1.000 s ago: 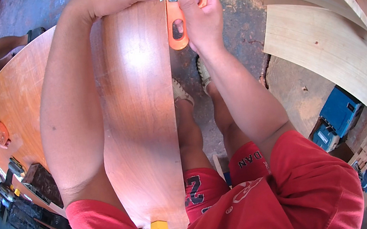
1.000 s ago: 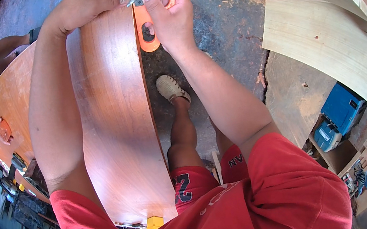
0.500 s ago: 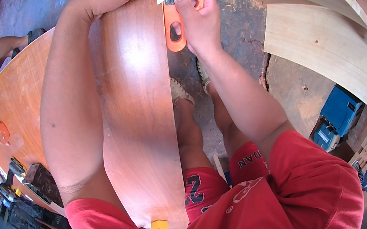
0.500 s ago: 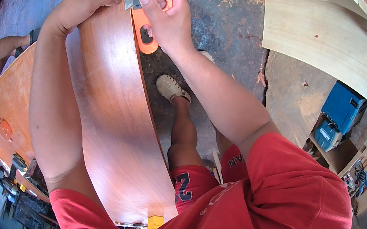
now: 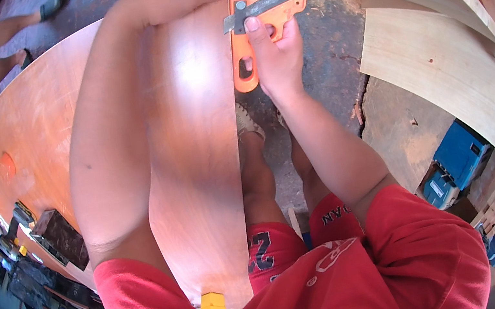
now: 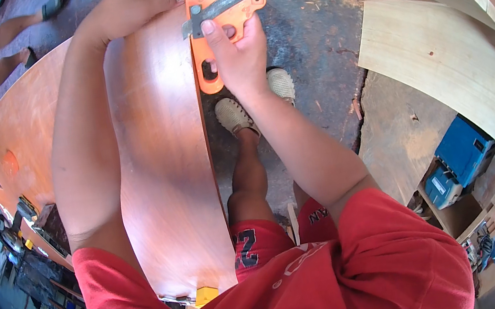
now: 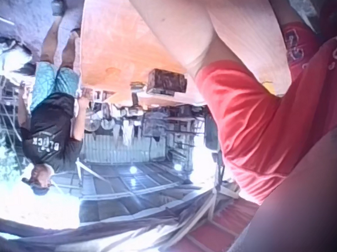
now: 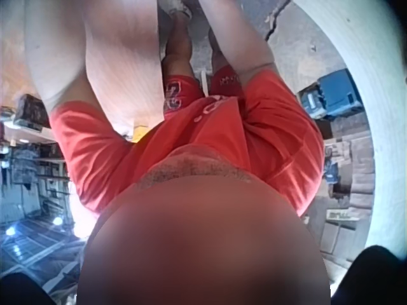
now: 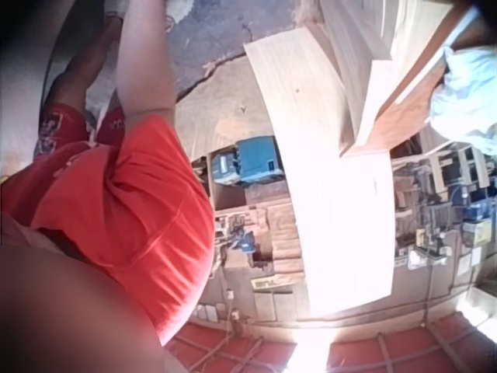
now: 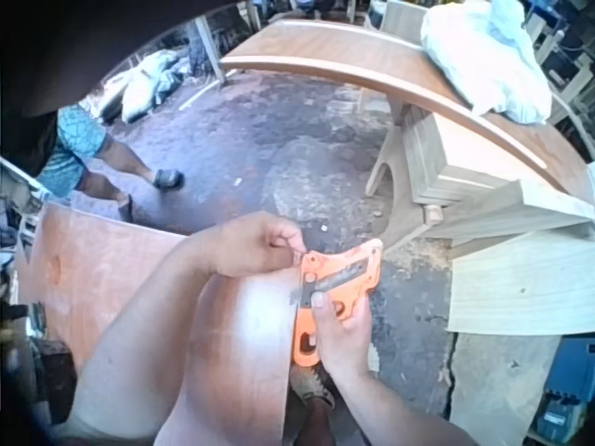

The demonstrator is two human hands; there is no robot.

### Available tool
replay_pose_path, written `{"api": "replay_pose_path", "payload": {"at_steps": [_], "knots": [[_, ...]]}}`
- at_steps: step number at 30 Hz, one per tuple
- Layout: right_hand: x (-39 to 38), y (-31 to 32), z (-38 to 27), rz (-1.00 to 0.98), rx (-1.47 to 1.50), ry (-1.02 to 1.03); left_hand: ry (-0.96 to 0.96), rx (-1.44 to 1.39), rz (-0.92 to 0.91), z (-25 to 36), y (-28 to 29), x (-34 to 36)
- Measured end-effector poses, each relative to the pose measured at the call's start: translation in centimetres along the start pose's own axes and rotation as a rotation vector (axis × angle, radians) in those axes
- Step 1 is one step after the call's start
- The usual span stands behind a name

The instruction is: The person trims excess veneer from the edge of a large wooden board using a hand-held edge trimming tool. The person slides the orange tool along the edge of the board several times and removes the trimmed strips by hand.

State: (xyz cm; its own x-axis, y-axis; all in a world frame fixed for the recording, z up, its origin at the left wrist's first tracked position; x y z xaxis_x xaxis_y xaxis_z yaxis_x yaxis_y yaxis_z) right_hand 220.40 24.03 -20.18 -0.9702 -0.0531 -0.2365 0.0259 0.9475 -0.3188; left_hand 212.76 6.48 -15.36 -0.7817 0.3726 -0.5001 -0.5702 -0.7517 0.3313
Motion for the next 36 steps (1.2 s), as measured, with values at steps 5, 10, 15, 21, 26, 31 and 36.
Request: {"api": "replay_pose_path", "payload": {"at_steps": [5,10,15,21,26,31,36], "knots": [[1.7,-0.2,0.4,-0.027,0.082,0.098,-0.34,0.498,0.784,0.3,-2.7,-5.4],[2.3,0.0,0.4,0.05,0.09,0.063,0.223,0.458,1.184,-7.1,-8.0,-18.3],[2.3,-0.8,-0.6,0.112,0.053,0.05,0.828,0.454,1.209,-12.1,-17.3,-33.3],[2.0,-1.6,0.4,0.042,0.177,0.115,0.998,0.276,1.269,-16.7,-25.4,-45.9],[2.0,-0.6,0.2,0.035,-0.011,0.057,1.015,0.368,1.205,-17.9,-22.8,-46.8],[2.8,-0.9,-0.2,0.02,-0.074,0.151,0.786,0.481,1.149,-20.7,-18.6,-47.3],[3.7,-0.4,0.5,0.024,-0.101,0.199,0.706,0.561,1.144,-21.9,-17.0,-47.2]]}}
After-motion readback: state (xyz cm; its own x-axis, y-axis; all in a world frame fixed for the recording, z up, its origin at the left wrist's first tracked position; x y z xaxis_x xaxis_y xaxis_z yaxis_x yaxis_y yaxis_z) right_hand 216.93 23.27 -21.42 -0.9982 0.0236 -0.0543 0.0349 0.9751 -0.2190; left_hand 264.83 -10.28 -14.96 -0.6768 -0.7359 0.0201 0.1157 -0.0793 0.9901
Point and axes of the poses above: each hand's wrist, its own x-axis towards the middle knuckle, its own y-axis out of the back of the hand, z = x × y, the point moved 3 cm from there along x, towards the middle knuckle, and after that the axes turned 9 degrees about y, right-handed, at the moved point
